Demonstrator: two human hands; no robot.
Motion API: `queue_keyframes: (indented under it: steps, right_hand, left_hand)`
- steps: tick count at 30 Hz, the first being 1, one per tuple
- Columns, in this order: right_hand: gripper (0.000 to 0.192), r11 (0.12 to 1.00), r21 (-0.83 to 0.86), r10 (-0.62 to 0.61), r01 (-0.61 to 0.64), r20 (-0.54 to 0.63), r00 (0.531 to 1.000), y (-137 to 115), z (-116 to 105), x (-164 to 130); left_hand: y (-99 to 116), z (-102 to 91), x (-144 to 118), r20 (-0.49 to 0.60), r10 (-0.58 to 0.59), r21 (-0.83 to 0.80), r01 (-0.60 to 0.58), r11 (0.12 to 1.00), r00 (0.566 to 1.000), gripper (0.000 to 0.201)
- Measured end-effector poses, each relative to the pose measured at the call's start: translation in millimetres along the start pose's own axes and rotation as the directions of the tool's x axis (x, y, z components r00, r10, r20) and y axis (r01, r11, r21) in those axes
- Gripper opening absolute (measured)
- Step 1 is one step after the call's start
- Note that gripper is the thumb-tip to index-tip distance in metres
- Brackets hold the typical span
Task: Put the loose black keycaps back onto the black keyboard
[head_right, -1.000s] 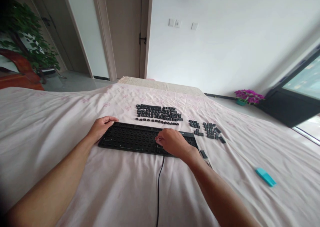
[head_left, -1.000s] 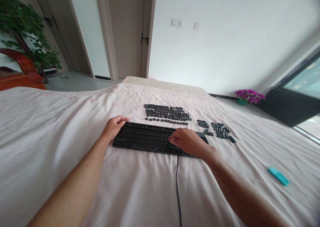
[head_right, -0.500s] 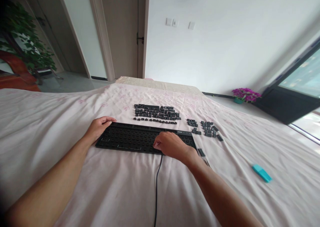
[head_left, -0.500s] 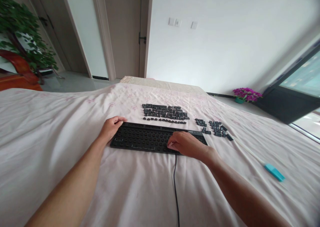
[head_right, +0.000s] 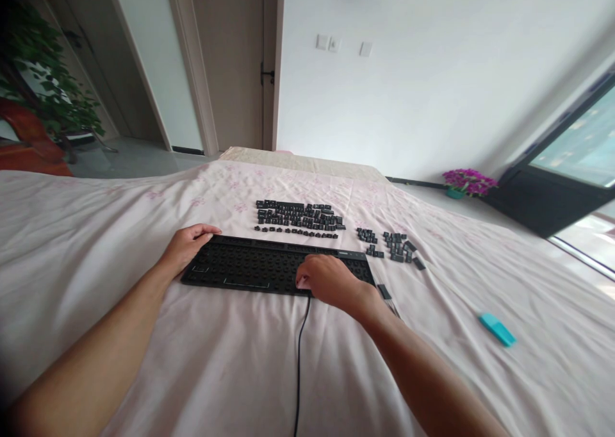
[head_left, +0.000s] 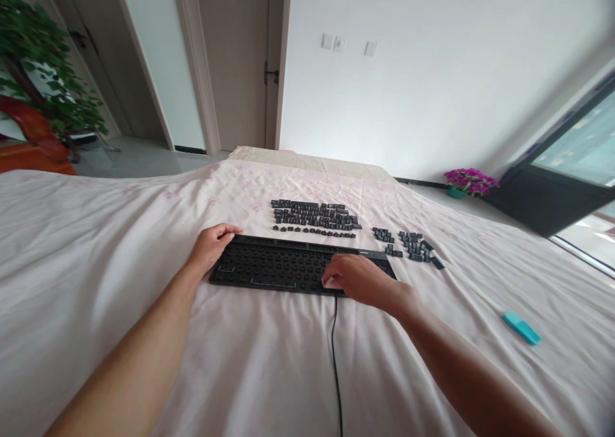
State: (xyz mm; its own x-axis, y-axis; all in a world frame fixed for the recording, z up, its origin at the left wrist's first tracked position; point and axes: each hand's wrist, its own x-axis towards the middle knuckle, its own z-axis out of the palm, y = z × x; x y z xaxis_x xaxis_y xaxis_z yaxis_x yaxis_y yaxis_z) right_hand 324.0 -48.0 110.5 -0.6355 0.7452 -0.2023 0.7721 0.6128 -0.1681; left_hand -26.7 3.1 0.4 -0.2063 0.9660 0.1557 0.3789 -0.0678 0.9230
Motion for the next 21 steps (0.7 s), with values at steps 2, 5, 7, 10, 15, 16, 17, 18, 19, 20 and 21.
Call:
queue_keyframes:
  steps: [2, 5, 7, 10, 15, 16, 17, 18, 19, 20, 21]
  right_hand:
    - [0.025, 0.999, -0.037, 0.029, -0.028, 0.033, 0.999, 4.3, -2.0, -3.5]
    - [0.023, 0.991, -0.095, 0.097, -0.095, 0.007, 0.995, 15.0, -8.1, -8.6]
    - [0.023, 0.984, -0.106, 0.139, -0.145, -0.059, 0.989, 22.1, -10.5, -10.1]
    - [0.024, 0.968, -0.106, 0.213, -0.228, -0.133, 0.968, 28.4, -7.4, -10.2]
    - [0.024, 0.940, -0.100, 0.313, -0.326, -0.128, 0.941, 29.9, 3.9, -16.4]
    - [0.024, 0.940, -0.104, 0.314, -0.326, -0.114, 0.942, 30.1, 4.9, -19.1]
    - [0.023, 0.942, -0.106, 0.309, -0.319, -0.095, 0.946, 30.3, 5.3, -21.9]
    - [0.023, 0.946, -0.102, 0.300, -0.307, -0.080, 0.951, 30.3, 5.4, -24.6]
    - [0.023, 0.953, -0.088, 0.284, -0.290, -0.072, 0.956, 30.2, 5.3, -27.0]
    - [0.023, 0.961, -0.065, 0.264, -0.268, -0.071, 0.962, 29.8, 5.2, -28.7]
    - [0.024, 0.970, -0.035, 0.238, -0.241, -0.074, 0.969, 29.1, 5.2, -29.9]
  left_hand:
    - [0.5, -0.1, -0.2, 0.001, -0.001, 0.003, 0.001, 1.000, 1.000, 0.028]
    - [0.2, -0.1, 0.3, -0.003, -0.003, 0.012, 0.003, 1.000, 1.000, 0.029]
    - [-0.7, -0.2, 0.9, -0.007, -0.003, 0.022, 0.003, 1.000, 1.000, 0.030]
    - [-1.6, -0.5, 1.3, -0.005, -0.009, 0.032, 0.010, 0.999, 1.000, 0.032]
    - [0.5, -0.9, -0.1, 0.007, -0.011, 0.083, 0.010, 0.996, 1.000, 0.035]
    - [1.0, -0.8, -0.4, 0.007, -0.012, 0.087, 0.012, 0.996, 1.000, 0.035]
    - [1.4, -0.7, -0.6, 0.006, -0.013, 0.087, 0.012, 0.996, 1.000, 0.035]
    - [1.6, -0.6, -0.8, 0.004, -0.012, 0.086, 0.012, 0.996, 1.000, 0.034]
    - [1.6, -0.5, -0.9, 0.001, -0.010, 0.085, 0.010, 0.996, 1.000, 0.034]
    - [1.5, -0.5, -0.9, 0.000, -0.009, 0.087, 0.009, 0.996, 1.000, 0.034]
    - [1.5, -0.5, -1.0, -0.001, -0.008, 0.090, 0.008, 0.996, 1.000, 0.033]
